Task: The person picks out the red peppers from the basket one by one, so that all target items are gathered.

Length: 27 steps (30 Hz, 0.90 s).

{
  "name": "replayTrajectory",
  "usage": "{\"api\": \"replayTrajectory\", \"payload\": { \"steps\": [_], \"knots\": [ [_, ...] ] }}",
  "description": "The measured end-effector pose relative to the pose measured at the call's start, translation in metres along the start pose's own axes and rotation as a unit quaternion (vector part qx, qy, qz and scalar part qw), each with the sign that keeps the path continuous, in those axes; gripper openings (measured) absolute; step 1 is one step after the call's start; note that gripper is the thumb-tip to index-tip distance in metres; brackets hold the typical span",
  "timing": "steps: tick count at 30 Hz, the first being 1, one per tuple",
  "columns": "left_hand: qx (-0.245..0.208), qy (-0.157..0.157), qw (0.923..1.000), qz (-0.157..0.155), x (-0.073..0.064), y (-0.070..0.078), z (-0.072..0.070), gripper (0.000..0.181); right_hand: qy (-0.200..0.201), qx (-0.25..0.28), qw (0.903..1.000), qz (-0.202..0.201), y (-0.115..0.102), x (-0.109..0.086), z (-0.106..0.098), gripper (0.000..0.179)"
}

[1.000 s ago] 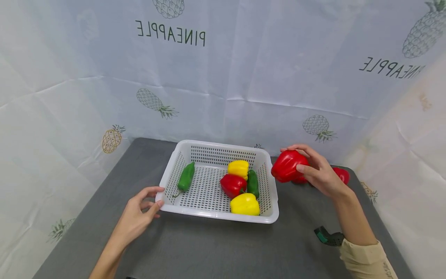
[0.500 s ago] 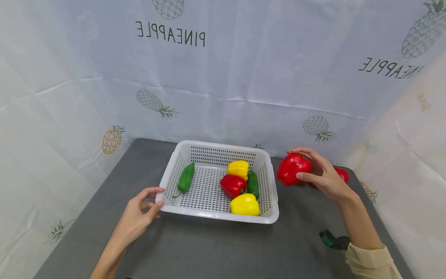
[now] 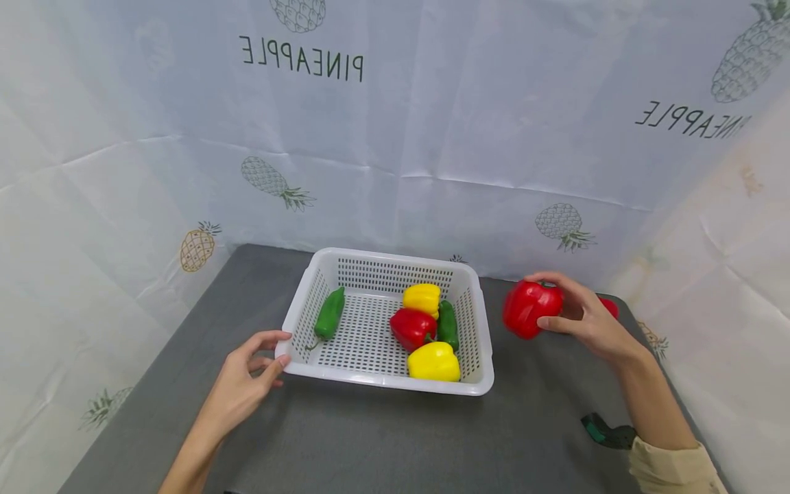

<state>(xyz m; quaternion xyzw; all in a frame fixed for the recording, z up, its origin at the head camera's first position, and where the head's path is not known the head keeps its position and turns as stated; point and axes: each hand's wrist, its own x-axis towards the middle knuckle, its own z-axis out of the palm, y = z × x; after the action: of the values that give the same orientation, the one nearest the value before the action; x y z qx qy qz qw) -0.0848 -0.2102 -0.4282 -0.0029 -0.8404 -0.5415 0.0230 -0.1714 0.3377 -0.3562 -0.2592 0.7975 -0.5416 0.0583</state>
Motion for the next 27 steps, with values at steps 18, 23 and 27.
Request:
{"api": "replayTrajectory", "payload": {
  "steps": [18, 23, 27],
  "knots": [
    [0.0, 0.0, 1.0, -0.003, 0.001, 0.001, 0.0, 0.041, -0.008, -0.039, 0.9975, 0.059, 0.027, -0.019, -0.015, 0.065],
    [0.006, -0.001, 1.0, -0.004, 0.001, 0.001, 0.0, 0.042, -0.02, -0.02, 0.9977, 0.062, 0.036, -0.022, -0.019, 0.064],
    [0.006, -0.004, 1.0, 0.003, 0.001, 0.001, -0.001, 0.041, -0.027, -0.011, 0.9964, 0.08, 0.041, -0.024, -0.021, 0.066]
  ]
}}
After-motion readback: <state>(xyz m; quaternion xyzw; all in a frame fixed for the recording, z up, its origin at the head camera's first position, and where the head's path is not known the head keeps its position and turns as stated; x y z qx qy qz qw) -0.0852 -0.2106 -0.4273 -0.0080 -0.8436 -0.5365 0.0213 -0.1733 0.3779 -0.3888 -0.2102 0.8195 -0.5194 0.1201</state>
